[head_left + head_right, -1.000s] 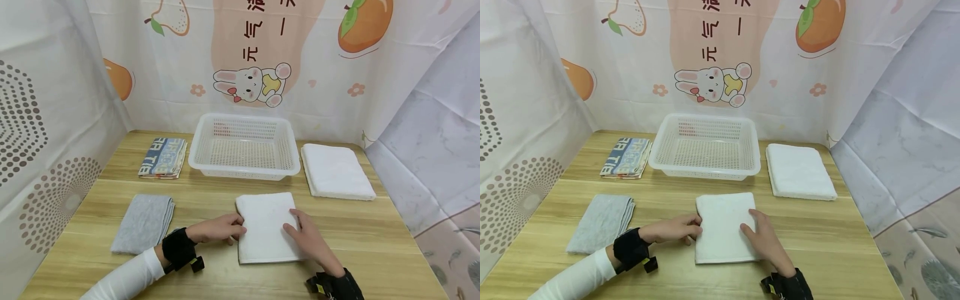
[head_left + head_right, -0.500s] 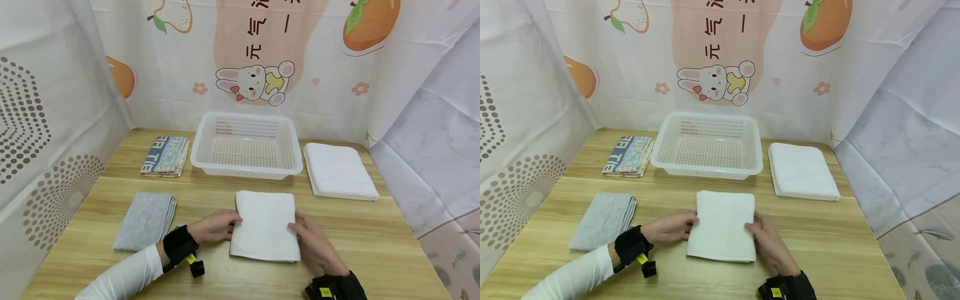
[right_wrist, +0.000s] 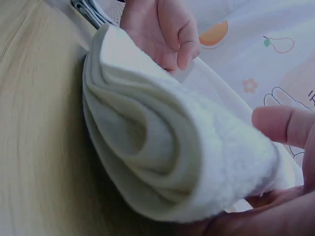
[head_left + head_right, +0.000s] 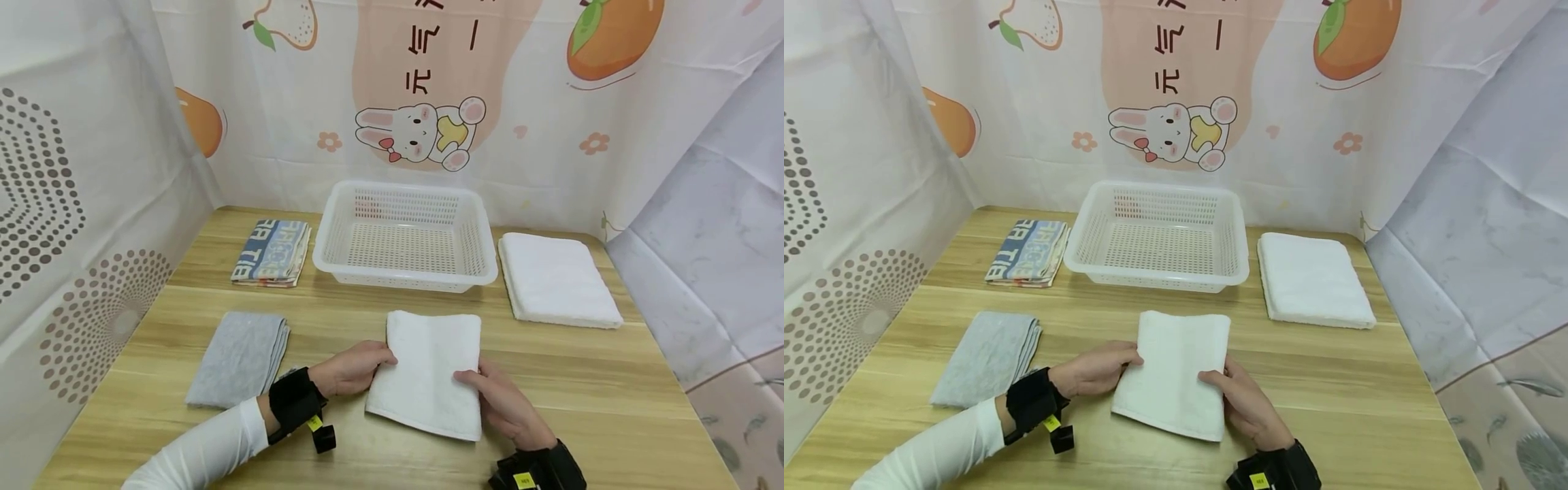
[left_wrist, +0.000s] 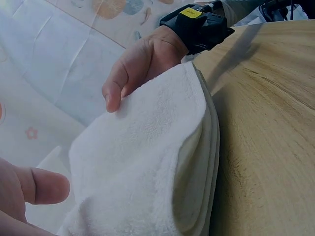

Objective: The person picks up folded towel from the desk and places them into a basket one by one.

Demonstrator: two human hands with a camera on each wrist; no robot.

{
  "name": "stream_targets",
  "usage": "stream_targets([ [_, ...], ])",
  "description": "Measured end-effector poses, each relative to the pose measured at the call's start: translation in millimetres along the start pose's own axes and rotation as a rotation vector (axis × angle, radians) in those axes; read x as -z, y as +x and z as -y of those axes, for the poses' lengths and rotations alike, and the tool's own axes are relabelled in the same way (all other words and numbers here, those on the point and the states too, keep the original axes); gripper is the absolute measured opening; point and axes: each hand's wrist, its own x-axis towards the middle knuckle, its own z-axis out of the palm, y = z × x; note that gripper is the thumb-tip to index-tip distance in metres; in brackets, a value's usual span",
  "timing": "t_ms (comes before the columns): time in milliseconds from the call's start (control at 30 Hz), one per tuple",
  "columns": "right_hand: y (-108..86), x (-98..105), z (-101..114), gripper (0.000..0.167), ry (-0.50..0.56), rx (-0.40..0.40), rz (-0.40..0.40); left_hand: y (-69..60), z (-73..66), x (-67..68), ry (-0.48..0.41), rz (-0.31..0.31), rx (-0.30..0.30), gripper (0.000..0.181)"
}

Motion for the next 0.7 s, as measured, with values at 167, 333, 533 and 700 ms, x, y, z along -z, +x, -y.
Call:
stream_targets([
  [167, 1.6, -4.8, 0.4, 0.073, -0.005, -0.013, 0.025, -1.2, -2.0, -0.6, -0.002, 0.01, 0.003, 0.05],
  [333, 2.6, -9.4, 0.6, 0.074, -0.003, -0.015, 0.07, -2.7, -3.2, 0.2, 0.005, 0.021, 0.006, 0.05],
  [533, 2.4, -15.3, 0.5, 0.073, 0.032, 0.006, 0.184, -1.9, -2.8, 1.0, 0.033, 0.051, -0.007, 0.049],
  [700, 3.9, -18.9, -2.4, 0.073, 0.054, 0.017, 0.227, -1.8, -0.8, 1.7, 0.049, 0.069, -0.015, 0.048],
])
